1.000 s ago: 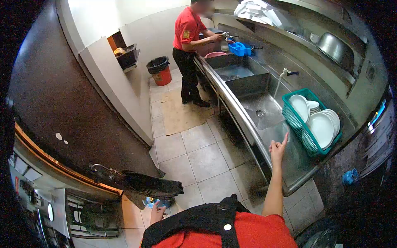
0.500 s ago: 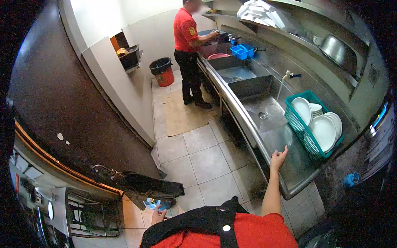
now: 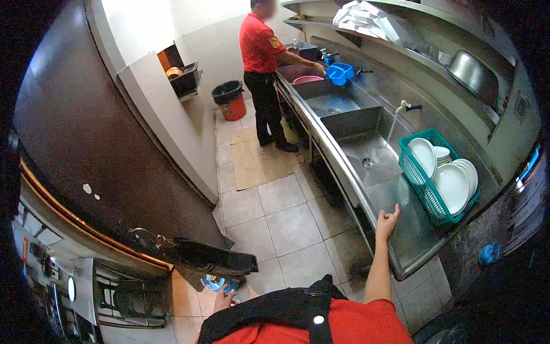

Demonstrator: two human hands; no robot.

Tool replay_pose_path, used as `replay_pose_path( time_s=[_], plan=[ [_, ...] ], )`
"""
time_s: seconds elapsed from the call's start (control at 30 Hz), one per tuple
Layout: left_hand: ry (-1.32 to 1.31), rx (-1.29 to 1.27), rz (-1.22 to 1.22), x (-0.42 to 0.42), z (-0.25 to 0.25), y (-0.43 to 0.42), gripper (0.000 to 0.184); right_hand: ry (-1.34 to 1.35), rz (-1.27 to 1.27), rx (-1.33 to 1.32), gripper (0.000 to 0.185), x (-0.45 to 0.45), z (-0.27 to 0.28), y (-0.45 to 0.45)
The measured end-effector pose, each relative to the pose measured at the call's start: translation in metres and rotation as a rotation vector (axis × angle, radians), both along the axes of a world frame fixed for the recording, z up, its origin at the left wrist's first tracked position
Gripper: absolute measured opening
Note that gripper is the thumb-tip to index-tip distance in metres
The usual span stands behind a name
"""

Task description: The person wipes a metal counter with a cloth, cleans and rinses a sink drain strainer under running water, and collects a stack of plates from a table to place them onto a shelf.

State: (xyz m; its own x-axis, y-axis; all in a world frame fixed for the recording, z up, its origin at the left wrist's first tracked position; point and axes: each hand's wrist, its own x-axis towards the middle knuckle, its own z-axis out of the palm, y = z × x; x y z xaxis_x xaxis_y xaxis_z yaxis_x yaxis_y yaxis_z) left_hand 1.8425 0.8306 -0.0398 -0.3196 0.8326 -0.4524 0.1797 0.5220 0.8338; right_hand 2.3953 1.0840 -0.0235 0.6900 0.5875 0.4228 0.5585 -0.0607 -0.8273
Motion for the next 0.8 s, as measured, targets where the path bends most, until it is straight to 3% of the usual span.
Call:
replay_pose_path(
  time_s=[0.13, 0.2, 0.43, 0.8],
  plan=[
    [-0.008, 0.006, -0.019, 0.002, -0.003, 0.002, 0.054, -0.106, -0.008, -0.024, 0.064, -0.001, 0.008, -0.004],
    [-0.004, 0.015, -0.031, -0.002, -0.017, 0.002, 0.053, 0.070, -0.012, -0.164, 0.062, -0.015, 0.033, -0.012],
    [-0.009, 0.005, -0.016, 0.004, -0.008, 0.003, 0.052, -0.004, -0.011, -0.118, 0.061, -0.001, 0.003, -0.003],
    [0.017, 0.001, -0.026, -0.001, -0.021, 0.001, 0.052, 0.031, -0.038, -0.188, 0.051, -0.013, 0.022, -0.008]
  ],
)
